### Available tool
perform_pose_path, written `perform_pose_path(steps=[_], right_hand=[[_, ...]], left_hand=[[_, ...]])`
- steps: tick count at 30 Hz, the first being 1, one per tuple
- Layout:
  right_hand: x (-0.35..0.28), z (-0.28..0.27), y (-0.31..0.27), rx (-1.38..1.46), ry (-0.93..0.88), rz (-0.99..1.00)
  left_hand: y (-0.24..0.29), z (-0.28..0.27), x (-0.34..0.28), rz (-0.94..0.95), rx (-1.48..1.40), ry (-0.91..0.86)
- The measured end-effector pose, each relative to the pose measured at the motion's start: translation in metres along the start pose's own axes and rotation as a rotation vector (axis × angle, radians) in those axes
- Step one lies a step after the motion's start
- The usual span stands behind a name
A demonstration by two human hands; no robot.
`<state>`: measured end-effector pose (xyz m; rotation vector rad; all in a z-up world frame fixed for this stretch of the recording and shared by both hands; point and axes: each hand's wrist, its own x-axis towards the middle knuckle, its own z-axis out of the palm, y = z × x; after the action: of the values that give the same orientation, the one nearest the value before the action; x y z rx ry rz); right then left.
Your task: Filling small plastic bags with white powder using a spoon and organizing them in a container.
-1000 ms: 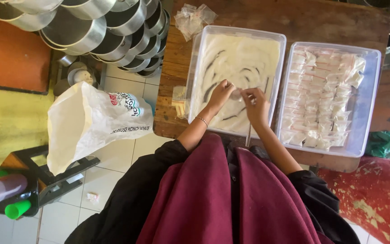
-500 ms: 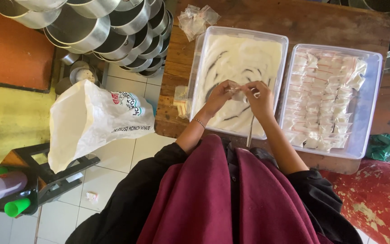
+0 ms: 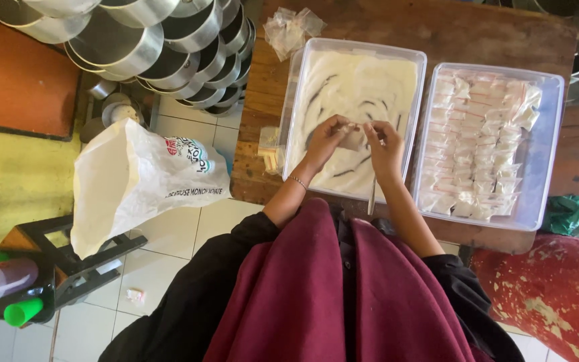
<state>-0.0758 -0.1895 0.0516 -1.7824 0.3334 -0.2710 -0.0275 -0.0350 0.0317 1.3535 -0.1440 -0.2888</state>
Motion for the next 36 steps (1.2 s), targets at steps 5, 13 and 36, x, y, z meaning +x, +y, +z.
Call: perform_pose_path(steps=[5, 13, 36], right_hand=[[-0.011, 0.010, -0.004, 0.052, 0.013, 0.020], [-0.024, 0.024, -0.016, 0.160, 0.104, 0.010], [-0.050, 0.052, -0.004, 0.199, 0.218, 0.008]], left_hand=[[0.003, 0.002, -0.004, 0.005, 0.032, 0.004], [0.013, 0.002, -0.013, -0.011, 0.002, 0.013], [0.028, -0.015, -0.036, -0.022, -0.072, 0.023]])
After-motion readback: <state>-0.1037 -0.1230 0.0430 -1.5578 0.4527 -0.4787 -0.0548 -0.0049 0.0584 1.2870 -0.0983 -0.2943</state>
